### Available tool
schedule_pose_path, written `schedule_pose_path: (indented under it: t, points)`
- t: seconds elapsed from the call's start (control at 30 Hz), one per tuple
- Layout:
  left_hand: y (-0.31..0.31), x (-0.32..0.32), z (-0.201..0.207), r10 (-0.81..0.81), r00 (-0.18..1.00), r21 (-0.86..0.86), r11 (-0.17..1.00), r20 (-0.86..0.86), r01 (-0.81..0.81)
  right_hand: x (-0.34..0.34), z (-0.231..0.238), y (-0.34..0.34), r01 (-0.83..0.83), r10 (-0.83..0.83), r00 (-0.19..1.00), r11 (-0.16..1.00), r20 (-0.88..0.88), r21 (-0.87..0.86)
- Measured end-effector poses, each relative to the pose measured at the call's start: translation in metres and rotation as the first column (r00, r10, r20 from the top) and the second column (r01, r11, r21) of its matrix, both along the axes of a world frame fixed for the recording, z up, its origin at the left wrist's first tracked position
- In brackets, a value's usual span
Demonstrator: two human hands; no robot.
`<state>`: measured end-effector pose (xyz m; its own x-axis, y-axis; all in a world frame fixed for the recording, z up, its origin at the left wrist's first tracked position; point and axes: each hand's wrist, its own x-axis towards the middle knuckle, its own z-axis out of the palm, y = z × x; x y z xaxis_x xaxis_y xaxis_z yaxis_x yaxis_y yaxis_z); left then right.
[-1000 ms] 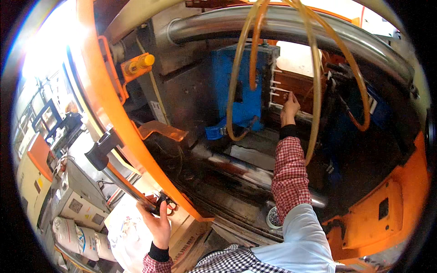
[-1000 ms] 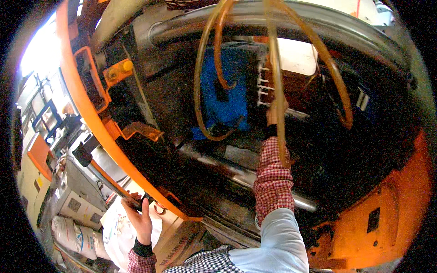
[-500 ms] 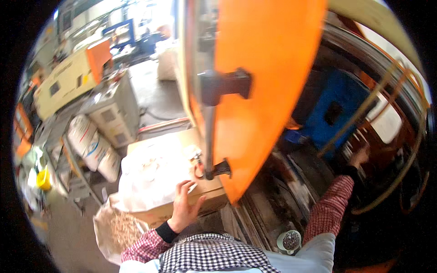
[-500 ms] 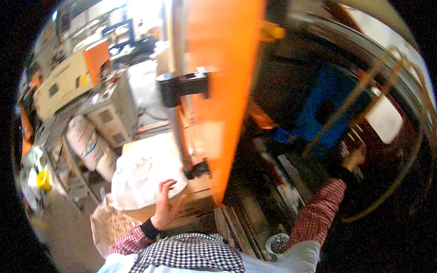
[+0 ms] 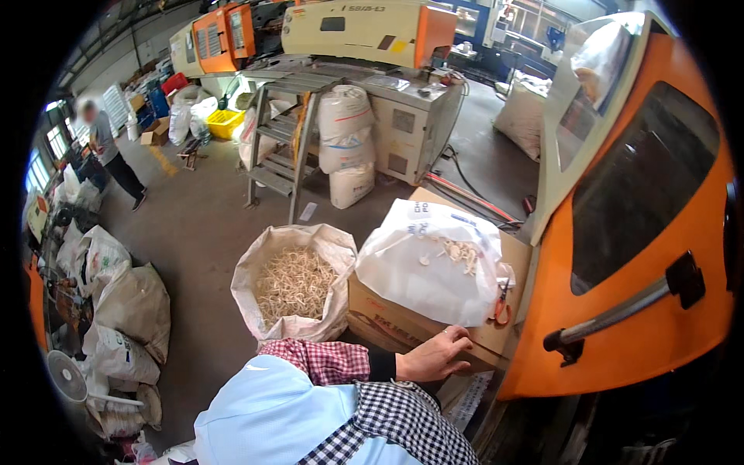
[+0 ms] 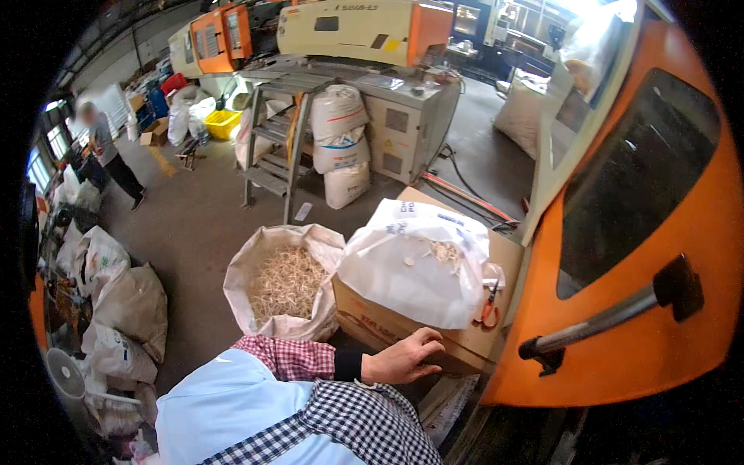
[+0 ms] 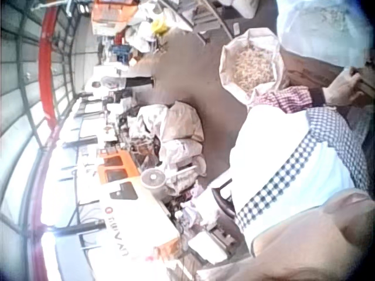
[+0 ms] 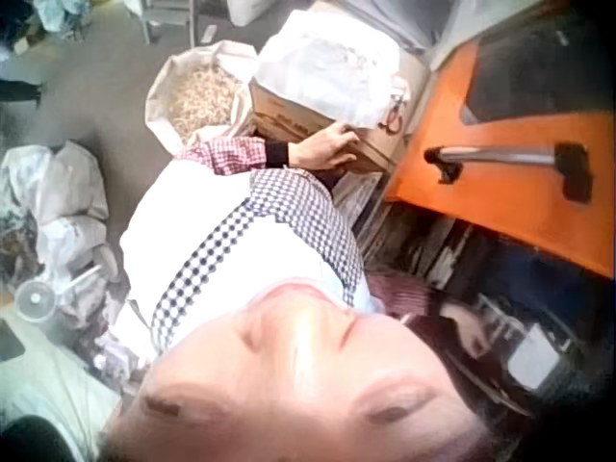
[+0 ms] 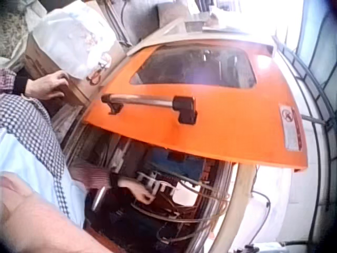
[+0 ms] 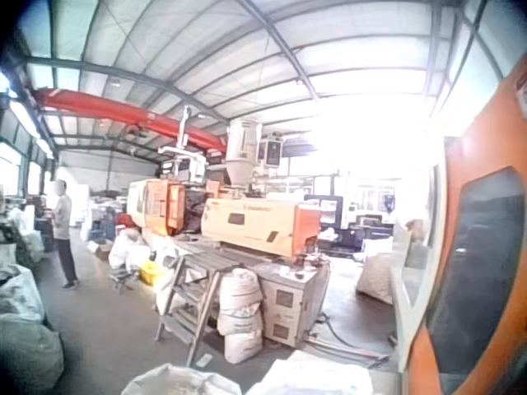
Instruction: The person repeatedly opens an injection molding machine, removes small white plastic components, and places them into a bag. They also manually snap together small white plastic pieces and place the assembled units into a bag.
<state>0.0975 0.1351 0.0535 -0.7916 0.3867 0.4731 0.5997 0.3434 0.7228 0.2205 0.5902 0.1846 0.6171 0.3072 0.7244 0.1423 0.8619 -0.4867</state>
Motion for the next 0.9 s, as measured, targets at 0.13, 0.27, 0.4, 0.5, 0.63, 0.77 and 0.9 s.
schedule_pose_path:
  t: [0.13, 0.27, 0.4, 0.5, 0.63, 0.77, 0.9]
  points:
    - [-0.034, -0.004, -0.019, 0.035, 0.996, -0.091, 0.995, 0.079, -0.028, -0.028, -0.047, -0.204, -0.048, -0.005, 0.976, 0.969, 0.217, 0.24]
    - [-0.07, 0.003, -0.049, 0.094, 0.977, -0.131, 0.989, 0.189, -0.07, -0.044, -0.136, -0.273, -0.844, 0.885, 0.229, 0.387, 0.405, -0.371]
    - [-0.093, 0.01, -0.068, 0.147, 0.966, -0.141, 0.983, 0.214, -0.119, -0.133, -0.177, -0.344, -0.708, 0.87, -0.162, 0.227, 0.467, -0.669]
    - [-0.105, 0.014, -0.066, 0.19, 0.957, -0.149, 0.976, 0.219, -0.16, -0.197, -0.218, -0.371, -0.71, 0.806, -0.222, 0.252, 0.549, -0.657]
    - [-0.122, 0.018, -0.067, 0.257, 0.94, -0.148, 0.963, 0.225, -0.227, -0.244, -0.248, -0.395, -0.654, 0.698, -0.347, 0.298, 0.626, -0.695]
    - [-0.121, 0.014, -0.065, 0.234, 0.941, -0.157, 0.967, 0.245, -0.199, -0.222, -0.239, -0.381, -0.627, 0.617, -0.487, 0.245, 0.618, -0.739]
    - [-0.085, -0.004, -0.055, -0.024, 0.927, -0.189, 0.977, 0.374, 0.101, -0.133, -0.18, -0.345, -0.647, 0.6, -0.501, 0.219, 0.623, -0.731]
